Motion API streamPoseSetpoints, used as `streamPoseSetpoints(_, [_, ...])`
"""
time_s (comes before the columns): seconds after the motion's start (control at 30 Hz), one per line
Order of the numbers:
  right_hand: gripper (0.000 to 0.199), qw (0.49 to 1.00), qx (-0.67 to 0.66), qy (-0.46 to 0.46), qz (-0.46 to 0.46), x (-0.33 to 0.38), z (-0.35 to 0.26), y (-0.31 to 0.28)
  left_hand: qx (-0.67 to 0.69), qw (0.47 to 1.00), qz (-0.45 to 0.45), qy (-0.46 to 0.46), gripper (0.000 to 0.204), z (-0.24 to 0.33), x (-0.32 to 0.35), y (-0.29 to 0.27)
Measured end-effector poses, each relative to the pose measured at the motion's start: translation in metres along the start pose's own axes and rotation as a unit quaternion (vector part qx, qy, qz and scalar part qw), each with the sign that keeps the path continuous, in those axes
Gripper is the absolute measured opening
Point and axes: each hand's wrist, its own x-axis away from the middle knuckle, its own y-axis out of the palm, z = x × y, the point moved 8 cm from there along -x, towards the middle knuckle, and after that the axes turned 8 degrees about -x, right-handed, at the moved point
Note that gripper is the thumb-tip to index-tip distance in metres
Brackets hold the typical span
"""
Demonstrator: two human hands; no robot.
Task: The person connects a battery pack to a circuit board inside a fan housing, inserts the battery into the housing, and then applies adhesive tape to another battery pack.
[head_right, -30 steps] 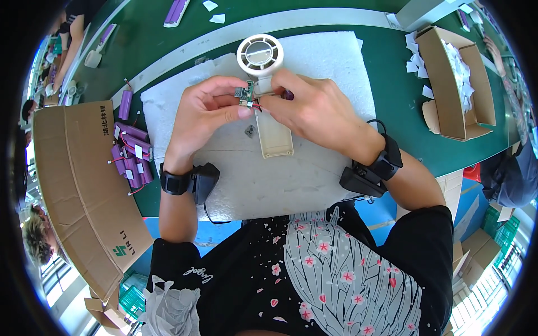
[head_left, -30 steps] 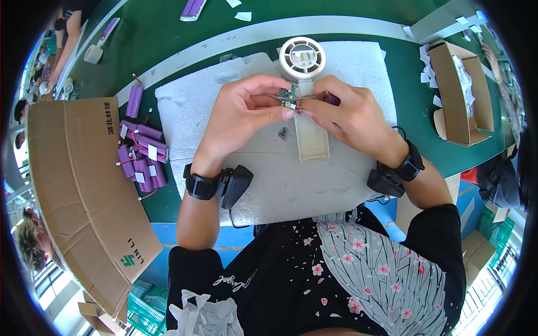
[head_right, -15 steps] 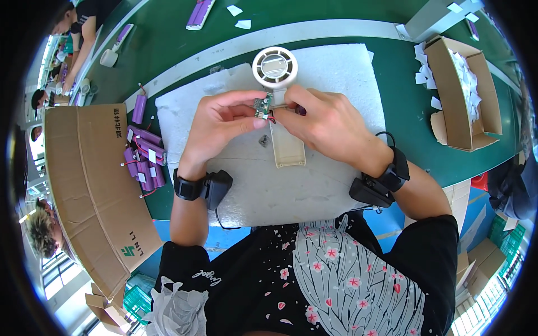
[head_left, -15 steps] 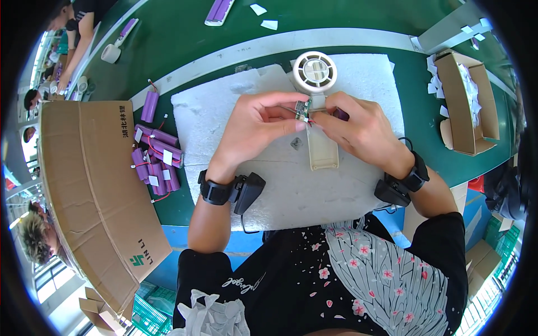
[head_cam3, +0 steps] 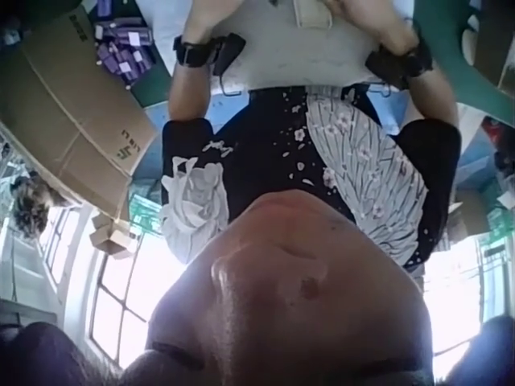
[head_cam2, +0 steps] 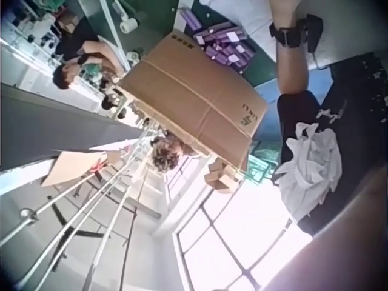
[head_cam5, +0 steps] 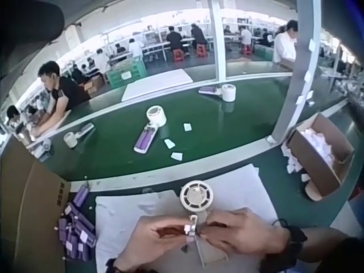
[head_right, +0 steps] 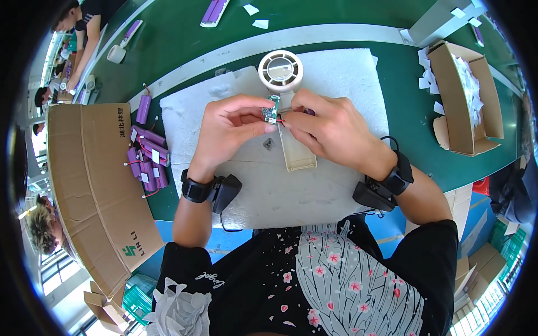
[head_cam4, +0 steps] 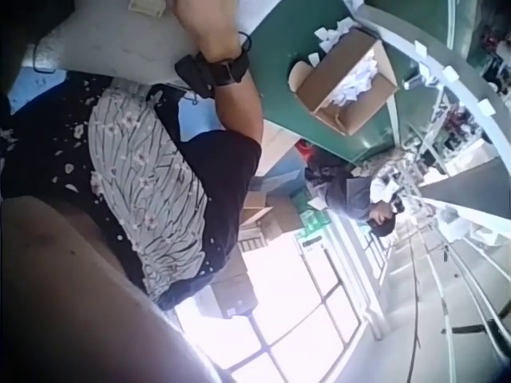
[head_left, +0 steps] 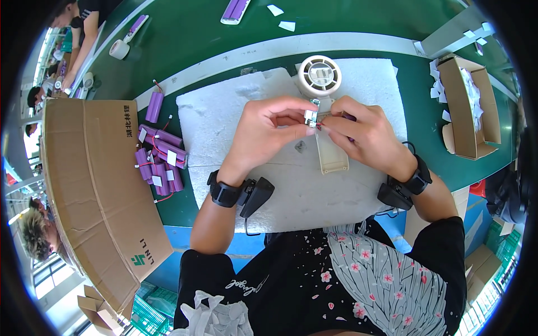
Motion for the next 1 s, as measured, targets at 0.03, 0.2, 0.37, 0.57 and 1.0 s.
streamPoseSetpoints(0.03, [0.014,1.000,0.001,-0.001,0.000,0.000,-0.001,0.000,-0.004,1.000,0.004,0.004,0.031,0.000,0.001,0.000])
streamPoseSetpoints(0.2, [0.015,0.999,-0.016,-0.027,-0.008,-0.003,-0.011,0.000,-0.034,0.999,0.013,0.028,0.033,0.007,0.005,0.000])
streamPoseSetpoints(0.37, [0.015,0.998,-0.049,0.020,-0.021,-0.002,-0.011,0.003,-0.039,0.998,0.030,0.044,0.036,0.008,0.005,0.005])
streamPoseSetpoints(0.57, [0.020,0.990,-0.117,0.082,0.001,-0.001,0.003,-0.001,-0.106,0.991,0.042,0.073,0.039,0.016,0.005,0.004])
streamPoseSetpoints(1.0, [0.035,0.982,-0.098,0.124,0.099,-0.002,0.010,-0.002,-0.088,0.993,0.058,0.045,0.034,0.009,0.006,0.000])
